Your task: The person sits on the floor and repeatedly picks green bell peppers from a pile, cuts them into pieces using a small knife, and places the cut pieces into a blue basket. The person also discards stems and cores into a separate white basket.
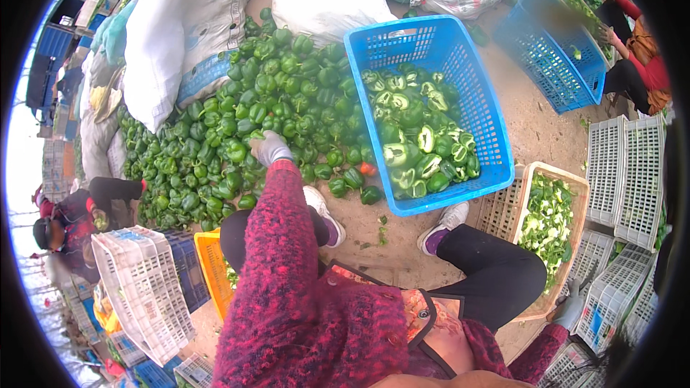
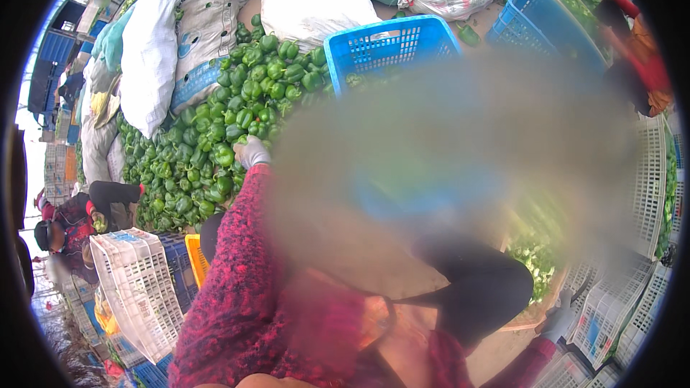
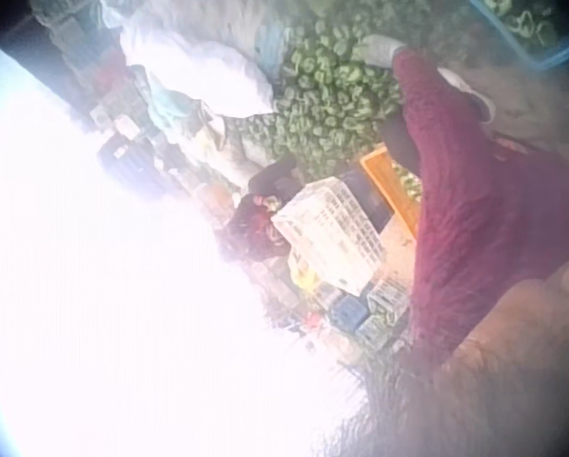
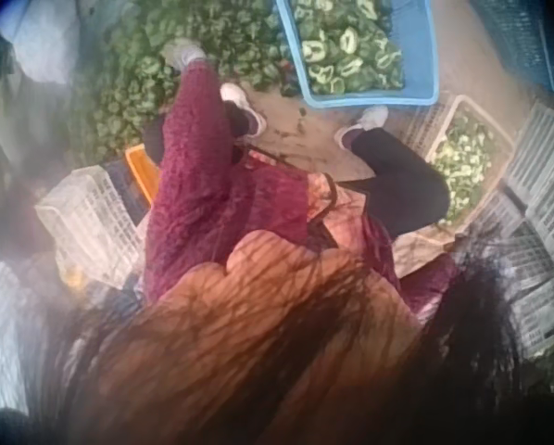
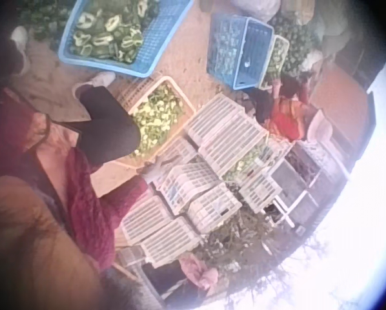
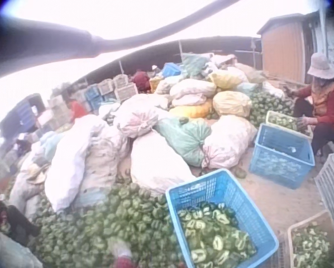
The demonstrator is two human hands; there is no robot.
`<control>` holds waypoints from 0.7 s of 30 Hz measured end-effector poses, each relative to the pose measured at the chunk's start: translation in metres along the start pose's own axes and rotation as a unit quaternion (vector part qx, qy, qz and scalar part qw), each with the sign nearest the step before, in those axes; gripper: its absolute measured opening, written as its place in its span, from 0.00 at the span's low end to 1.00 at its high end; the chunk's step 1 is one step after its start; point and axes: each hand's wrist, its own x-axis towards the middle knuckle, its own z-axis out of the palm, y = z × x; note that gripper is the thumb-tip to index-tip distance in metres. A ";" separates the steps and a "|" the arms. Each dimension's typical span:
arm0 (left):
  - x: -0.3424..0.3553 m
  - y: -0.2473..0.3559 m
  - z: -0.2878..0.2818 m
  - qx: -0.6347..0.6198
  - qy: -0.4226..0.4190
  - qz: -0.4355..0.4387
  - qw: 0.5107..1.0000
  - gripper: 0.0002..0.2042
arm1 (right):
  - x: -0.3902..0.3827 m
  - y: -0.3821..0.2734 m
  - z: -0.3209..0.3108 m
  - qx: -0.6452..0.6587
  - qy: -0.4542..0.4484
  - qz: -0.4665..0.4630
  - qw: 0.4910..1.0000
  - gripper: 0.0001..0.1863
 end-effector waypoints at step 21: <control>-0.167 0.115 -0.073 -0.176 -0.265 0.566 0.760 0.41 | -0.267 -0.213 0.360 -0.131 -0.423 -0.345 0.828 0.19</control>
